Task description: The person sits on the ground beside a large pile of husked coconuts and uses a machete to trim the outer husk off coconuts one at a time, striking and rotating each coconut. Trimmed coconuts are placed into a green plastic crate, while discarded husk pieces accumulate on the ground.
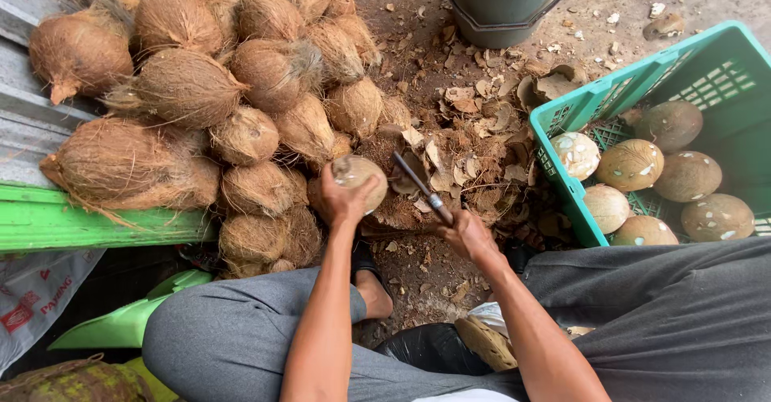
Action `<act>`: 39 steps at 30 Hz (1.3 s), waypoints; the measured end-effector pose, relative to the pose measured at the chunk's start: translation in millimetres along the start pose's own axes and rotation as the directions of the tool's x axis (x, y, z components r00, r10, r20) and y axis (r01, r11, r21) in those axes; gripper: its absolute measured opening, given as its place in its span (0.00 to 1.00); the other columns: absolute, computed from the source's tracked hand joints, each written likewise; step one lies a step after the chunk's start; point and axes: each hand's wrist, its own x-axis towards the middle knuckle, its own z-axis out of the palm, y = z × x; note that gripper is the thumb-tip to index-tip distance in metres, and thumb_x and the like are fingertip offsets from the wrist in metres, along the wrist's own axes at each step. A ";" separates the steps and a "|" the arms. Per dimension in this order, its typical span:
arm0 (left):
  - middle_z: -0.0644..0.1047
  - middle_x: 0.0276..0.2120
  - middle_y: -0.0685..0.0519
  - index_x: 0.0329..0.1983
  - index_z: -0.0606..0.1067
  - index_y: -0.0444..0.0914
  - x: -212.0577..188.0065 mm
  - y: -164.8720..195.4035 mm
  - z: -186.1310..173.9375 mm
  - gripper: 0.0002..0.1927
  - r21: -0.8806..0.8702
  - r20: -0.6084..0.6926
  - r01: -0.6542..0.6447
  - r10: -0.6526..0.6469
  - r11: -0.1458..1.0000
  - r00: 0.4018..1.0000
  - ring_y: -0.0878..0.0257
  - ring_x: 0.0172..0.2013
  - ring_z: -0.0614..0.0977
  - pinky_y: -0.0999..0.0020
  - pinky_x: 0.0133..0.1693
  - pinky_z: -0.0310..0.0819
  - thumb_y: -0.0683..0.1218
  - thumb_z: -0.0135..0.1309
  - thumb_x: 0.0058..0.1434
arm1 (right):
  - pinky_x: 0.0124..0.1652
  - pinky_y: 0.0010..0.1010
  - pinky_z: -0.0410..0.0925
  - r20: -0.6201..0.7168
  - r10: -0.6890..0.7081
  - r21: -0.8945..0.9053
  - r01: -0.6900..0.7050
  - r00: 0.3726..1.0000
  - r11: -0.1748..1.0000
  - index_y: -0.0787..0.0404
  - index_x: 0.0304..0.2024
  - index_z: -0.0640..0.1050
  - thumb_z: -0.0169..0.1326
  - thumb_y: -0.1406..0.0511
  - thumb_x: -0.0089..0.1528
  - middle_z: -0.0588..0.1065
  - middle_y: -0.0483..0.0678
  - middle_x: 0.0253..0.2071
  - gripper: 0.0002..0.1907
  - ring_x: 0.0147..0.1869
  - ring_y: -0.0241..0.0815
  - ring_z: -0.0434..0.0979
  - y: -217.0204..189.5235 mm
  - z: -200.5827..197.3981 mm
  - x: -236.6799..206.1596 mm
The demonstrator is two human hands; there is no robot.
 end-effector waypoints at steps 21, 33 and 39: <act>0.74 0.58 0.46 0.65 0.68 0.42 -17.0 12.6 -0.2 0.54 -0.376 0.148 -0.216 0.289 0.901 0.946 0.51 0.58 0.77 0.46 0.57 0.75 0.71 0.67 0.36 | 0.25 0.32 0.66 -0.419 -0.384 0.216 0.501 0.823 0.838 0.59 0.37 0.69 0.56 0.53 0.66 0.69 0.43 0.23 0.17 0.25 0.35 0.69 -38.3 -37.9 -52.5; 0.73 0.57 0.47 0.61 0.71 0.44 -1.3 23.5 40.3 0.46 -0.502 -0.117 0.270 -0.374 0.822 0.920 0.53 0.54 0.79 0.51 0.49 0.77 0.72 0.66 0.45 | 0.24 0.38 0.67 -0.177 -0.346 0.170 0.375 0.921 0.911 0.57 0.38 0.70 0.51 0.56 0.69 0.70 0.45 0.23 0.13 0.23 0.39 0.68 -37.3 -0.8 -56.3; 0.73 0.60 0.46 0.63 0.72 0.46 -0.6 10.6 46.8 0.40 -0.293 -0.091 0.274 -0.312 0.916 0.946 0.51 0.54 0.78 0.48 0.52 0.76 0.70 0.60 0.51 | 0.26 0.38 0.66 -0.295 -0.380 0.198 0.446 0.876 0.873 0.59 0.40 0.74 0.52 0.58 0.67 0.71 0.48 0.20 0.12 0.22 0.39 0.68 -43.8 0.1 -51.0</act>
